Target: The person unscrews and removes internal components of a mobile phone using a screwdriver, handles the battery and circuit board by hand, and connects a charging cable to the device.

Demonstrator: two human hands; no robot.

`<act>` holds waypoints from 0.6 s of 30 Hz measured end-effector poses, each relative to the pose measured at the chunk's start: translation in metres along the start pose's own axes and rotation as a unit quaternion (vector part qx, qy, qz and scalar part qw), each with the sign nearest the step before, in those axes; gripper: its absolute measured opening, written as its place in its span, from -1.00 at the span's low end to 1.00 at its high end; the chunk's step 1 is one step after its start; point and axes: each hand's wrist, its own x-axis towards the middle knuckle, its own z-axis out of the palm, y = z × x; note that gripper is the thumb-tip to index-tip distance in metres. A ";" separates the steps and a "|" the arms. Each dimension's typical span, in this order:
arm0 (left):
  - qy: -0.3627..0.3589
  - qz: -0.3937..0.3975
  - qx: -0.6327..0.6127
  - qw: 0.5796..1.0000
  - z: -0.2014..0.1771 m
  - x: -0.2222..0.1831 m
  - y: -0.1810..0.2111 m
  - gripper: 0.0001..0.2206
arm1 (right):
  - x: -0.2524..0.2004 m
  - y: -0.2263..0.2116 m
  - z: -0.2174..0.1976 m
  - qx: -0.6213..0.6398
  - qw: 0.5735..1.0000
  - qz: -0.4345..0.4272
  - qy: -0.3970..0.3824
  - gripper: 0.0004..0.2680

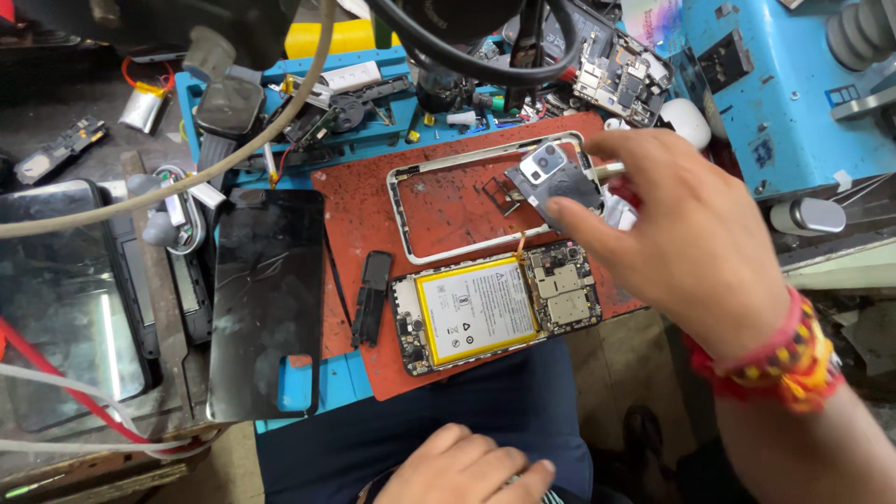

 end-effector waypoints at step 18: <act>-0.139 -0.527 -0.005 0.838 0.042 -0.158 -0.071 -0.64 | -0.200 0.083 0.058 0.849 0.405 0.302 -0.157 -0.45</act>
